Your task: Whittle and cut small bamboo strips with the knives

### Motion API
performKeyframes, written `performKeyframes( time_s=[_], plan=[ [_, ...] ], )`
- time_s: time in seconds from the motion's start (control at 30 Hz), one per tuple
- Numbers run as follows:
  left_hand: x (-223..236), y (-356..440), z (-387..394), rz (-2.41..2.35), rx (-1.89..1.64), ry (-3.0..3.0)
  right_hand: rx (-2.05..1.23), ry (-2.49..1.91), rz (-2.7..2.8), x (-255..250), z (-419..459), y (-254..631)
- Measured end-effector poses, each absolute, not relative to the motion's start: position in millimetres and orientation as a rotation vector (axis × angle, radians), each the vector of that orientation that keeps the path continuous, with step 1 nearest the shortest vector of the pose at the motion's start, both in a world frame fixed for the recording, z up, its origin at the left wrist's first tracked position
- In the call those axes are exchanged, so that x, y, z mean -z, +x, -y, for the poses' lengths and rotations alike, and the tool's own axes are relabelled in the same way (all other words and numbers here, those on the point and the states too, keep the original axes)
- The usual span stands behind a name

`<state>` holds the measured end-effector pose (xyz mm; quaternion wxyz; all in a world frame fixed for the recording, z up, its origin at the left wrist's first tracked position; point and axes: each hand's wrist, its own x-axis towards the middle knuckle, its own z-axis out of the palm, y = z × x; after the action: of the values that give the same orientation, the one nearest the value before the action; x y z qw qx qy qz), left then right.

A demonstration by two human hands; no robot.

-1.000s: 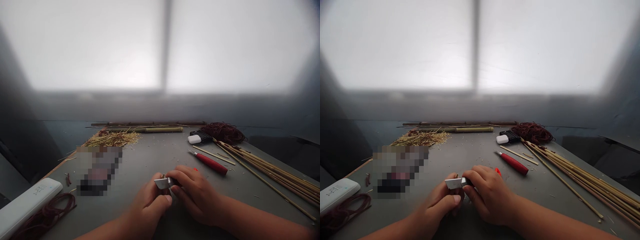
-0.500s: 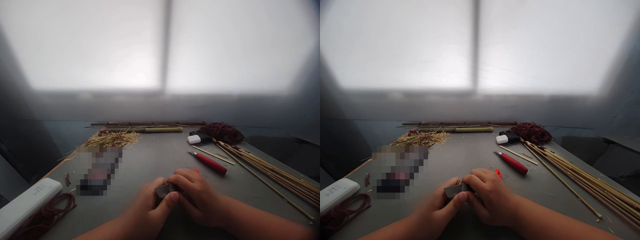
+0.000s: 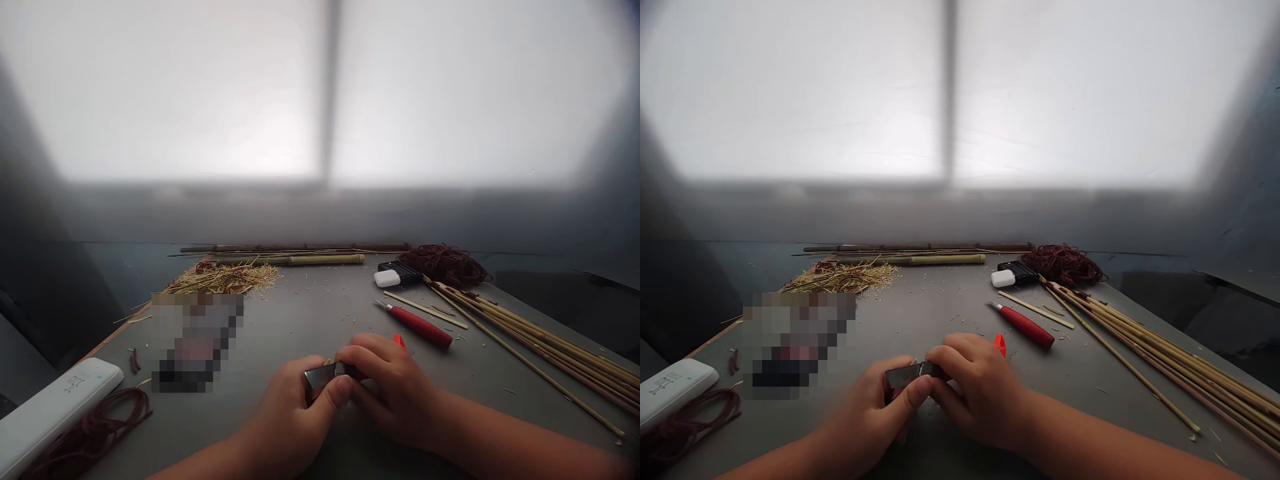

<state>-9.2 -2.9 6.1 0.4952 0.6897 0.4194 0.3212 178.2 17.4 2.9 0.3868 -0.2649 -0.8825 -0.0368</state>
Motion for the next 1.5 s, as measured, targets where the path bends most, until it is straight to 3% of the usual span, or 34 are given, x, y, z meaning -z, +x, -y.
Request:
performKeyframes(
  time_s=[0.93,1.5],
  plan=[
    [-0.9,-1.4,-0.7,-1.191,-0.863,1.375,0.117,-0.812,2.166,1.8,-19.3,180.0],
    [0.3,-12.8,-1.6,-0.874,-0.773,1.853,-0.042,-0.611,2.342,-0.9,-18.7,180.8]
  ],
)
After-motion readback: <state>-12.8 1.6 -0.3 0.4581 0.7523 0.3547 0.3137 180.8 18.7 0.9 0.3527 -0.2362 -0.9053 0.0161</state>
